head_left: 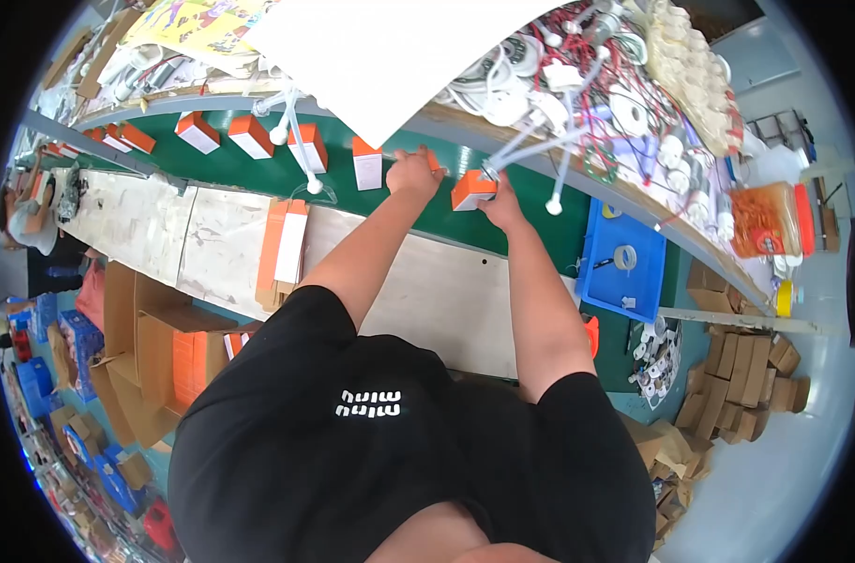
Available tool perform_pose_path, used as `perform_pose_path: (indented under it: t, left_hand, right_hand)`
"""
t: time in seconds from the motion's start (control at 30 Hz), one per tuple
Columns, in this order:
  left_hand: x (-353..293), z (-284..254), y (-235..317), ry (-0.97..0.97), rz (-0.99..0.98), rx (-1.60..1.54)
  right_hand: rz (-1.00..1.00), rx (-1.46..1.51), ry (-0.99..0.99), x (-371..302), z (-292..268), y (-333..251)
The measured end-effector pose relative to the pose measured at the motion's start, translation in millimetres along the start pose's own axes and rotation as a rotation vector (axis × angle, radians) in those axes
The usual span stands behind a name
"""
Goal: The person packs small orange product boxes into a larger cardboard shipping carton by hand.
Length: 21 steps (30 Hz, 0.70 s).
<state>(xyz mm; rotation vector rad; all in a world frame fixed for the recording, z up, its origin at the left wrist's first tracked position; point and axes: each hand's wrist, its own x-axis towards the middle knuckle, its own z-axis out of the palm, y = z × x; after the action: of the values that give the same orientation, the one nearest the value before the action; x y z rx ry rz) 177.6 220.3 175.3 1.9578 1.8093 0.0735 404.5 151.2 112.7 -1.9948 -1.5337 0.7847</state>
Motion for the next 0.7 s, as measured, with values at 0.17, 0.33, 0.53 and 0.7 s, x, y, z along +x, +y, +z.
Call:
perform_pose_path:
  t: [0.17,0.33,0.53,0.7]
  left_hand:
    - [-23,3,-23,0.030,0.243,-0.035]
    - [-74,6,-63,-0.147,0.783,-0.427]
    - [-148,100,-81,-0.792,0.419,-0.709]
    - [-203,182,-77,-0.540,0.234,-0.652]
  right_hand:
    - [-0.061,0.188,0.066,-8,20,12]
    - [0.120,0.320,0.334,-111,-9,-9]
    - [0.390,-0.091,0.151,-247,-14,21]
    - [0.623,0.121,0.085,-297,25,81]
